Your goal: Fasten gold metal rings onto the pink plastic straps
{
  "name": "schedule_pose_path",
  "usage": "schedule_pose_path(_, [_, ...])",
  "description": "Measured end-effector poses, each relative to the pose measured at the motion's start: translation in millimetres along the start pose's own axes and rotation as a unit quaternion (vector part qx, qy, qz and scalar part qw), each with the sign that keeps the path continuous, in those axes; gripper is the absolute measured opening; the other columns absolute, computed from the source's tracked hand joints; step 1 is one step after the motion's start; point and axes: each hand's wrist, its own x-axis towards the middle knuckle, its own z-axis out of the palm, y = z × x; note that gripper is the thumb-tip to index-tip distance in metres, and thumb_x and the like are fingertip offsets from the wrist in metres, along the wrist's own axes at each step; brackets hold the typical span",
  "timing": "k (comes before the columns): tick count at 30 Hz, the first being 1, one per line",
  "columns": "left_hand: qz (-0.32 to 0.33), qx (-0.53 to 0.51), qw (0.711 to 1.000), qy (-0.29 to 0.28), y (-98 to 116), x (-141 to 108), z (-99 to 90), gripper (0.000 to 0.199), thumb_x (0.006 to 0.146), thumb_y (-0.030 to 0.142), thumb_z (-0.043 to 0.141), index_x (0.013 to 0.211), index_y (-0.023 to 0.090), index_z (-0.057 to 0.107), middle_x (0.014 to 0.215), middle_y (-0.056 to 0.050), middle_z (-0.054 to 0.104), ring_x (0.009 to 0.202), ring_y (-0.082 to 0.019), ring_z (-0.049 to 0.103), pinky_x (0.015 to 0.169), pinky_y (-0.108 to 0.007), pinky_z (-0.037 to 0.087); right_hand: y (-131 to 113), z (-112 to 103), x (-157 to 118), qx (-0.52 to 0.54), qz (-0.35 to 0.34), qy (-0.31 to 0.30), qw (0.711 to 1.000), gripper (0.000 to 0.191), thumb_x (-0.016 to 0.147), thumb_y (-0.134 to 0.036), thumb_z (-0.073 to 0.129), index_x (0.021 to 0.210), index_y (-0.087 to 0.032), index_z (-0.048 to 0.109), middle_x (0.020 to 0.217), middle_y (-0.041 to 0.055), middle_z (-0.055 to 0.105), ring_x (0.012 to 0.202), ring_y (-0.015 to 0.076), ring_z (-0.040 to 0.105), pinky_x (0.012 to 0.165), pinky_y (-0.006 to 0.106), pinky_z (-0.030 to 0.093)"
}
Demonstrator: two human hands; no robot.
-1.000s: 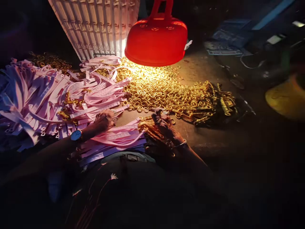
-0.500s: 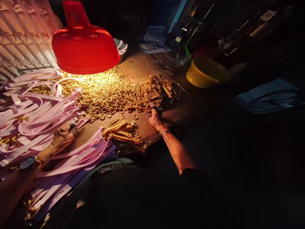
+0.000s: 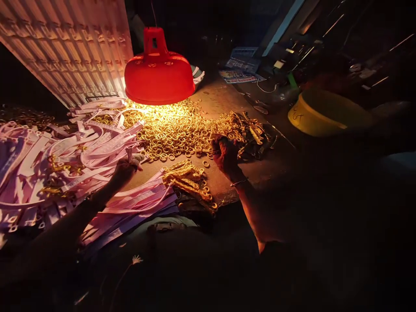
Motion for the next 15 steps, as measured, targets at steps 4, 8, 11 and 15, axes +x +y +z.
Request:
schedule_pose_path(4, [-0.054,-0.075,0.988,0.120,17.1,0.0,11.9,0.027,0.086,0.035,0.049,0.097,0.015,0.063,0.064,0.002,0.053,0.053,-0.009,0.043,0.050,-0.022,0.035,-83.7,9.6,-10.0,0.208,-0.050,-0.101,0.972,0.030,0.096,-0.037,0.045,0.102,-0.016,0.065,0.094,0.0112,0.070,0.094,0.0221,0.066,0.096,0.040,0.046])
schedule_pose_path(8, [-0.028,-0.133,0.989,0.055,9.6,0.3,16.4,0.031,0.082,0.043,0.055,0.095,0.017,0.066,0.065,0.001,0.057,0.053,-0.009,0.044,0.049,-0.022,0.036,-146.0,29.9,-19.7,0.410,-0.055,-0.254,0.875,0.035,0.096,-0.043,0.042,0.104,-0.015,0.062,0.089,0.0071,0.068,0.076,0.0141,0.063,0.070,0.026,0.050])
schedule_pose_path(11, [-0.053,-0.188,0.981,-0.010,-7.0,-0.3,14.5,0.039,0.074,0.052,0.060,0.060,0.016,0.059,0.055,-0.003,0.057,0.049,-0.010,0.046,0.049,-0.024,0.037,-156.0,54.8,-12.0,0.406,-0.108,-0.320,0.850,0.032,0.095,-0.039,0.045,0.096,-0.013,0.064,0.080,0.0049,0.066,0.069,0.0124,0.059,0.064,0.024,0.047])
schedule_pose_path(15, [-0.106,-0.278,0.955,-0.001,-17.6,-0.9,10.0,0.042,0.063,0.056,0.069,0.060,0.016,0.057,0.048,0.000,0.053,0.046,-0.010,0.048,0.051,-0.025,0.042,-134.1,82.0,29.4,0.250,-0.146,-0.229,0.929,0.030,0.093,-0.035,0.053,0.095,-0.009,0.067,0.083,0.0093,0.069,0.075,0.0160,0.062,0.072,0.026,0.047])
